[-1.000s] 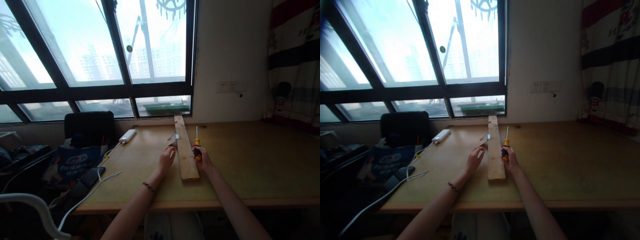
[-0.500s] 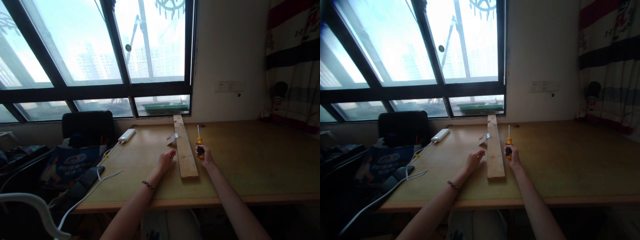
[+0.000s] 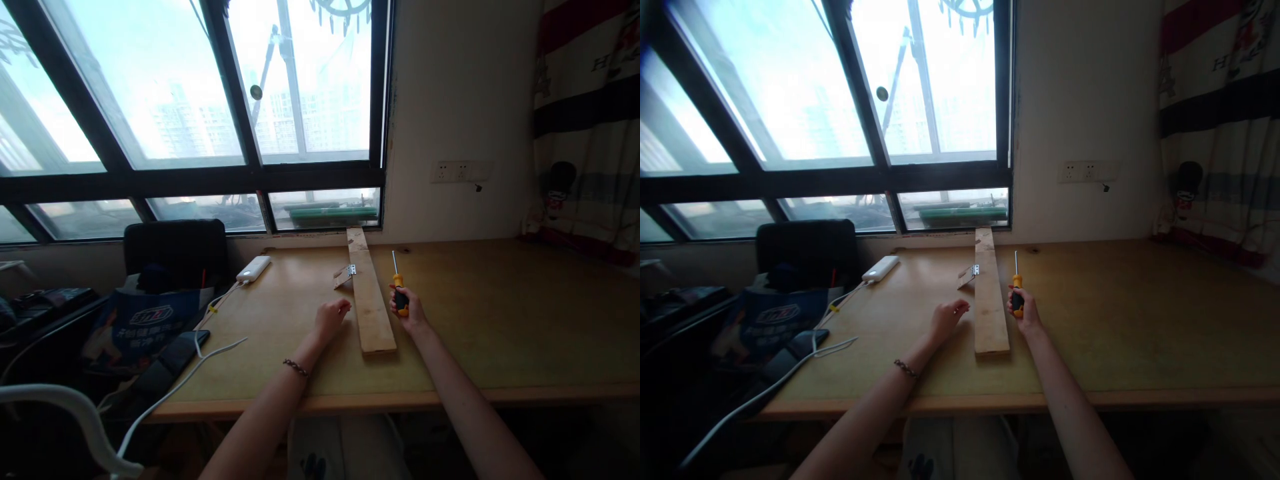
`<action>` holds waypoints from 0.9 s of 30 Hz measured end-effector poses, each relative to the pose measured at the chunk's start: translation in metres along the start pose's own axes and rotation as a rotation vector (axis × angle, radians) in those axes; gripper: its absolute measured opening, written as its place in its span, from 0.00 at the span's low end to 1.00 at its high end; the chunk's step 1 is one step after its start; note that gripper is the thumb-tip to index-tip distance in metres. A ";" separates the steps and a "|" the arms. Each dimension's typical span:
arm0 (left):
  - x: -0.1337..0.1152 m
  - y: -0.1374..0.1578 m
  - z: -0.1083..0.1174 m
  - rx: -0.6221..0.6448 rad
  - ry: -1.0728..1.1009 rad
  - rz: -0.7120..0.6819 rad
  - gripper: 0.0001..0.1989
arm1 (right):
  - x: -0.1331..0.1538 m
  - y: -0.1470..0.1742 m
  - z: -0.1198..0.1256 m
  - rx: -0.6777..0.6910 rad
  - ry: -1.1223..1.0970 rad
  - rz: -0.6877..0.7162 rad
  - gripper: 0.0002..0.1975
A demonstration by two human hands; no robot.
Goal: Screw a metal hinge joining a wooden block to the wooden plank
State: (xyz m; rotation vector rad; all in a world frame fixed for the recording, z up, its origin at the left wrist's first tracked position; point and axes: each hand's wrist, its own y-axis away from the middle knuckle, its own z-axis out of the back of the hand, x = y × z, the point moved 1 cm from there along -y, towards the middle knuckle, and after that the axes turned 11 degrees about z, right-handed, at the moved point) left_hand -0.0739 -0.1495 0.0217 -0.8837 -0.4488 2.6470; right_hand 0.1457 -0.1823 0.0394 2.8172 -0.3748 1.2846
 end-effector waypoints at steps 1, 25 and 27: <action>0.000 0.000 0.000 0.014 -0.004 0.009 0.10 | 0.000 0.000 0.000 0.001 0.007 -0.001 0.12; -0.005 0.003 0.001 0.013 -0.166 -0.071 0.25 | 0.026 -0.024 0.056 -0.250 1.904 0.206 0.16; -0.005 0.003 0.002 0.009 -0.172 -0.074 0.25 | 0.026 -0.024 0.062 -0.265 1.910 0.178 0.15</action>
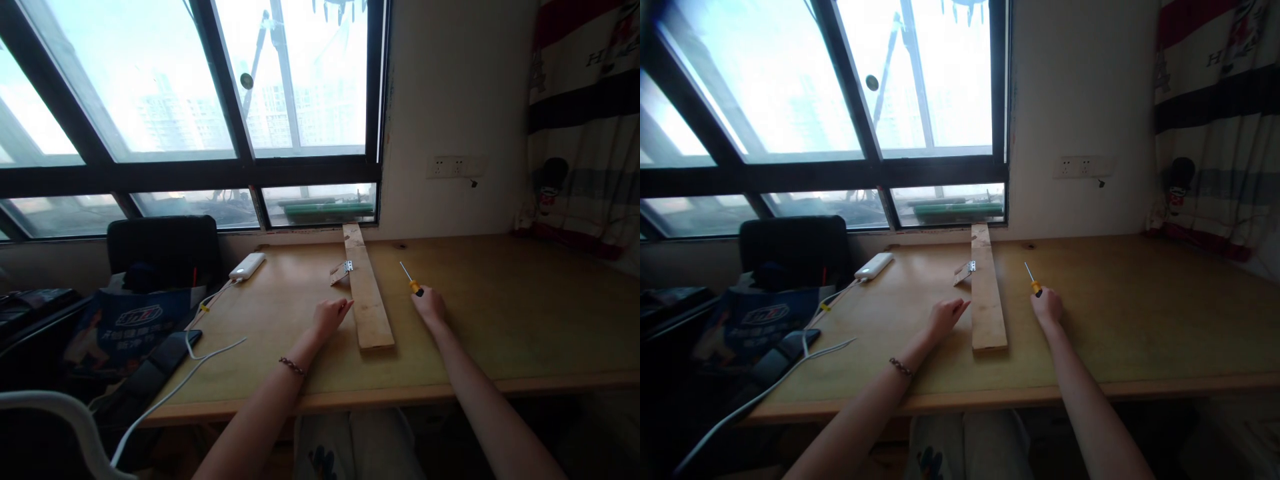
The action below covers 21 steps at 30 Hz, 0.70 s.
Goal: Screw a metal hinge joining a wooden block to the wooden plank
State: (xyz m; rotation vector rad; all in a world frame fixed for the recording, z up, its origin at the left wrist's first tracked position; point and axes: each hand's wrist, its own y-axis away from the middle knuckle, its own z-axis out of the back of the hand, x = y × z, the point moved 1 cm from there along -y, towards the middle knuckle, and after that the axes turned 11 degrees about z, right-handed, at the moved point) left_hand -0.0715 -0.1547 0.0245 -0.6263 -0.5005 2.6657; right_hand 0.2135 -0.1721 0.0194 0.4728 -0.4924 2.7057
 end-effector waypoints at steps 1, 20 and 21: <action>0.000 0.000 0.000 -0.002 -0.003 -0.002 0.26 | -0.001 0.001 -0.002 0.004 0.005 -0.004 0.15; 0.000 0.000 0.000 0.035 -0.016 -0.009 0.26 | 0.000 0.005 -0.001 0.028 0.074 -0.054 0.20; 0.000 0.000 0.000 0.035 -0.018 -0.010 0.26 | 0.001 0.005 -0.001 0.027 0.071 -0.055 0.20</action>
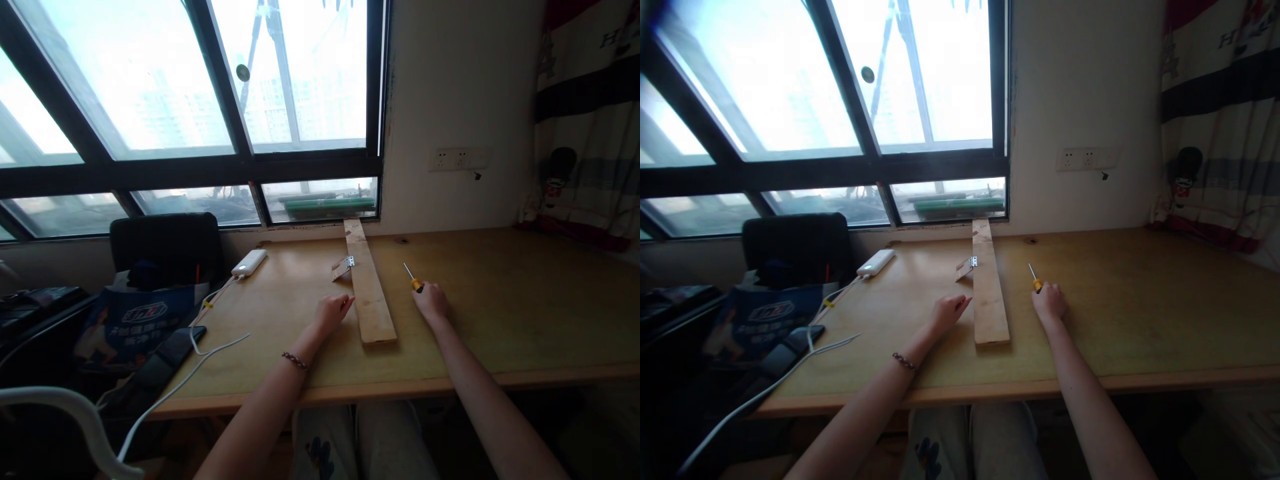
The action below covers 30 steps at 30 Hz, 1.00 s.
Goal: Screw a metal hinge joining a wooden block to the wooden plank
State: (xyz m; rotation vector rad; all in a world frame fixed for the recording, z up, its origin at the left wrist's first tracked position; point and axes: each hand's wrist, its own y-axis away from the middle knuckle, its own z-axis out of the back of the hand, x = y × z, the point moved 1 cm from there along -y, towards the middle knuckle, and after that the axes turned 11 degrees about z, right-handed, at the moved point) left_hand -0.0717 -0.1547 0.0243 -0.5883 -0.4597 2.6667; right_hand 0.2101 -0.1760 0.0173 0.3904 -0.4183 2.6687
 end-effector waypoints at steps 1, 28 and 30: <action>0.000 0.000 0.000 -0.001 -0.002 -0.002 0.26 | 0.001 0.000 0.000 -0.001 -0.003 -0.002 0.21; 0.005 -0.002 -0.004 0.010 -0.036 0.001 0.26 | 0.006 -0.006 -0.008 -0.603 -0.256 0.466 0.11; 0.006 -0.002 -0.004 0.008 -0.037 0.000 0.26 | 0.009 -0.004 -0.006 -0.634 -0.297 0.519 0.10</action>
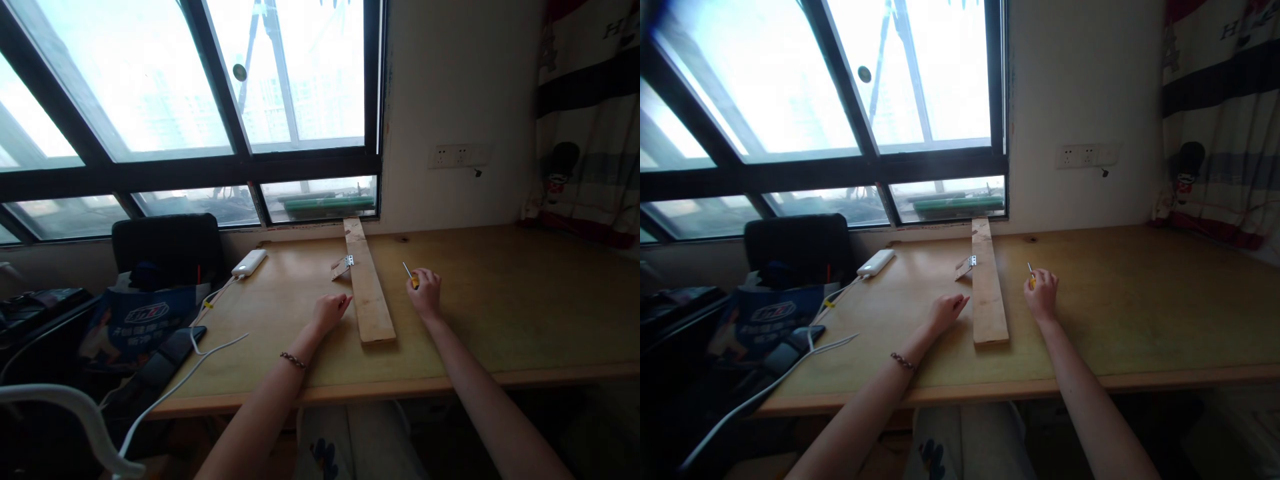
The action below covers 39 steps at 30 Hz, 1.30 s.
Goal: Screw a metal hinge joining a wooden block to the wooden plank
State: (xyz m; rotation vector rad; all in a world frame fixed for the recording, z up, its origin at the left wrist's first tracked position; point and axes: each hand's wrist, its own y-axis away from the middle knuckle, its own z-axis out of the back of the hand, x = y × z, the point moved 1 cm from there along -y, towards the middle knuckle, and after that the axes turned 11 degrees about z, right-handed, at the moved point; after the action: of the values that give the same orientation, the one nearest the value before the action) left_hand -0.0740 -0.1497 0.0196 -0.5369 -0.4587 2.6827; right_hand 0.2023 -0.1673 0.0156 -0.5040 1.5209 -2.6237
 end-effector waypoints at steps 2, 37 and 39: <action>0.000 0.000 0.000 0.003 -0.002 0.003 0.26 | 0.003 0.000 0.001 -0.011 -0.038 0.026 0.09; -0.006 -0.024 -0.019 0.027 1.142 0.511 0.11 | 0.066 0.004 0.002 0.513 -0.616 0.311 0.18; -0.010 -0.035 -0.028 0.137 1.489 0.591 0.09 | 0.066 -0.003 -0.004 0.473 -0.639 0.311 0.18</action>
State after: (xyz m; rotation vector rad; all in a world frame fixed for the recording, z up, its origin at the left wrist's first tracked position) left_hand -0.0432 -0.1165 0.0115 -2.5146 0.3711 1.8625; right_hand 0.1387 -0.1771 0.0326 -0.8577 0.6955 -2.1602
